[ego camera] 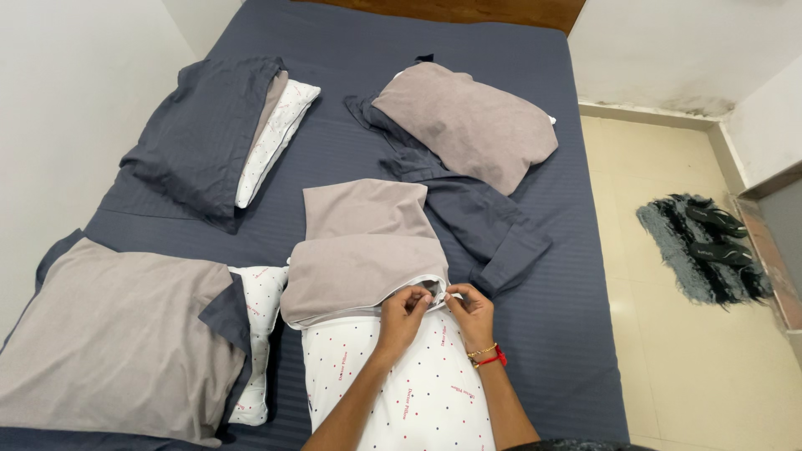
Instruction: The person removes folded items from a closet shelf, places them on a bed, and then fits a light-colored pillowcase onto a white pillow.
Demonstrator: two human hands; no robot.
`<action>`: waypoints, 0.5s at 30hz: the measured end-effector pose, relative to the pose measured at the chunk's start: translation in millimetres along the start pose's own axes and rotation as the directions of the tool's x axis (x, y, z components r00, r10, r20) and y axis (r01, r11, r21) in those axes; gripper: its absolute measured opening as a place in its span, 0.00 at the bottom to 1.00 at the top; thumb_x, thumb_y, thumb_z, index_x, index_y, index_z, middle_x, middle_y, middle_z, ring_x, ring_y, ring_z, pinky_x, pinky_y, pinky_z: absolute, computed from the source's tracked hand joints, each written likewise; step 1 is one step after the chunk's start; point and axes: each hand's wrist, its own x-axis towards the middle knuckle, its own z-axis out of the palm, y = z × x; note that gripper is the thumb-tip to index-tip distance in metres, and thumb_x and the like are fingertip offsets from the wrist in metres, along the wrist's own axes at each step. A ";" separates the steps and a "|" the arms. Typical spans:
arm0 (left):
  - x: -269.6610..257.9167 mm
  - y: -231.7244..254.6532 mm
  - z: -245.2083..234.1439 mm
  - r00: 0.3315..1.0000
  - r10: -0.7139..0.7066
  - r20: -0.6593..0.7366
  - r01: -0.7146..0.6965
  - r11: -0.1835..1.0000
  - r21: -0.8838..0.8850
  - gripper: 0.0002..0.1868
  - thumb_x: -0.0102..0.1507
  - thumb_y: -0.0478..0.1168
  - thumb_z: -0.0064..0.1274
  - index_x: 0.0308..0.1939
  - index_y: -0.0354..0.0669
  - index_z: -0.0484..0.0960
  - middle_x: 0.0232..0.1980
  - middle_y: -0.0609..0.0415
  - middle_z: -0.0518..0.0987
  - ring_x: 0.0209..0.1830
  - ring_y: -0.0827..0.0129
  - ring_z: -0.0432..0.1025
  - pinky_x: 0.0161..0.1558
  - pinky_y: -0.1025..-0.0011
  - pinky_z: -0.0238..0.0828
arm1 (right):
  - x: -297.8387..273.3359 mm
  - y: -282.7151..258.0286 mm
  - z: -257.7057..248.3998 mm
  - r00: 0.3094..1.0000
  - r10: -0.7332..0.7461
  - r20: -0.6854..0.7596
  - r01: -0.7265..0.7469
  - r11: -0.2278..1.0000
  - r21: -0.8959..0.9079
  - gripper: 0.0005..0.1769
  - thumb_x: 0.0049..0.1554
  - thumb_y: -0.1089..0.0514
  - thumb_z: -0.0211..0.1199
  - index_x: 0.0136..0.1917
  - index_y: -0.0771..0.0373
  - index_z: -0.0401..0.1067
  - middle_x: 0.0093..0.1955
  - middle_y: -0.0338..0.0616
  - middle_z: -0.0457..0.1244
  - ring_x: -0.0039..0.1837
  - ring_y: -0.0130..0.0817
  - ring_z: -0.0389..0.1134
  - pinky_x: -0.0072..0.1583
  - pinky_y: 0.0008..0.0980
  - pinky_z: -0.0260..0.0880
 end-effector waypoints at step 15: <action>-6.4 11.5 1.5 0.975 0.197 -0.099 -0.193 0.980 0.049 0.04 0.64 0.31 0.58 0.42 0.36 0.81 0.31 0.57 0.80 0.24 0.79 0.66 0.27 0.77 0.62 | -4.0 -13.9 9.3 0.980 -0.159 0.123 0.189 0.936 -0.296 0.13 0.52 0.66 0.71 0.51 0.67 0.76 0.48 0.38 0.70 0.51 0.23 0.69 0.54 0.26 0.69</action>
